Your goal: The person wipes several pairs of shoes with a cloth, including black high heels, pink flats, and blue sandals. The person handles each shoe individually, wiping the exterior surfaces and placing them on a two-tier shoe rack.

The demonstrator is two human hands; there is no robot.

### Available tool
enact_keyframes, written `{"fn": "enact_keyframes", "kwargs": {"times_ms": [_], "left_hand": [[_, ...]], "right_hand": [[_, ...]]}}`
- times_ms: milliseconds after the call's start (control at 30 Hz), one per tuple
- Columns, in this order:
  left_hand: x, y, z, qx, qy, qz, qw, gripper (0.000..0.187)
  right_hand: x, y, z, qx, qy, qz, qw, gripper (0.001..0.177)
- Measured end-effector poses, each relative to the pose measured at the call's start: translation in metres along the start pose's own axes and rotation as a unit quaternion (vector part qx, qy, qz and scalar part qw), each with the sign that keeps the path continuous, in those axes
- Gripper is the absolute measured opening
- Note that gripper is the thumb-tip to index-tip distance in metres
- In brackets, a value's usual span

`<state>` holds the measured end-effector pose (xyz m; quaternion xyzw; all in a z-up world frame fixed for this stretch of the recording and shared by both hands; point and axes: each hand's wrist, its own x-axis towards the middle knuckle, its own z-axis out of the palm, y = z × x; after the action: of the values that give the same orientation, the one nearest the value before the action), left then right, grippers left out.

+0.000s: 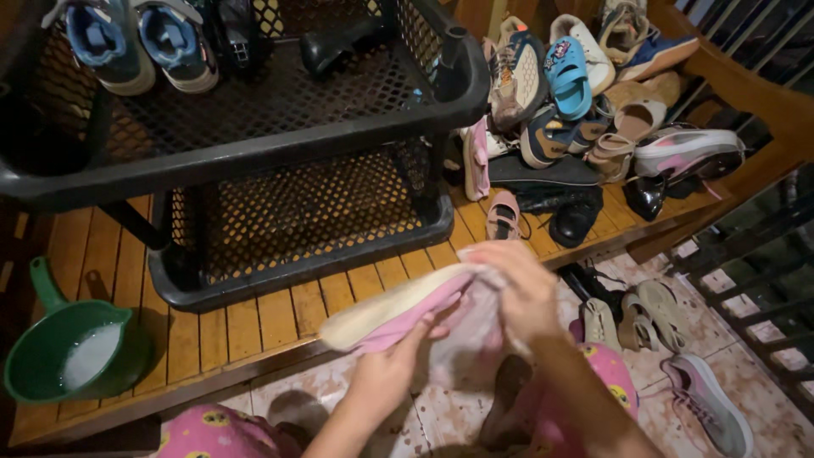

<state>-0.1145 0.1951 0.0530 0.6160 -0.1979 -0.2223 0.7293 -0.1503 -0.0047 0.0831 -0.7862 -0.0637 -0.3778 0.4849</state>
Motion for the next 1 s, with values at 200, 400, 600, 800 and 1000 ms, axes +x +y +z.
{"fn": "enact_keyframes", "kwargs": {"times_ms": [200, 400, 600, 800, 1000], "left_hand": [[0.002, 0.016, -0.006, -0.087, 0.01, 0.029, 0.996, 0.032], [0.018, 0.01, 0.015, -0.143, 0.053, -0.007, 0.988, 0.036], [0.006, 0.033, 0.02, -0.365, 0.034, -0.04, 0.93, 0.033], [0.003, 0.09, 0.003, -0.458, 0.047, -0.111, 0.881, 0.036], [0.001, 0.086, 0.02, -0.436, 0.039, -0.156, 0.885, 0.04]], "right_hand": [[0.0, 0.002, -0.021, 0.175, 0.102, 0.153, 0.967, 0.036], [0.018, -0.057, 0.016, -0.133, -0.032, -0.147, 0.98, 0.027], [0.007, -0.024, -0.001, -0.133, 0.045, -0.197, 0.97, 0.018], [-0.019, 0.028, -0.023, 0.245, 0.204, 0.171, 0.932, 0.015], [-0.004, -0.019, -0.007, 0.26, 0.083, -0.026, 0.962, 0.017]]}}
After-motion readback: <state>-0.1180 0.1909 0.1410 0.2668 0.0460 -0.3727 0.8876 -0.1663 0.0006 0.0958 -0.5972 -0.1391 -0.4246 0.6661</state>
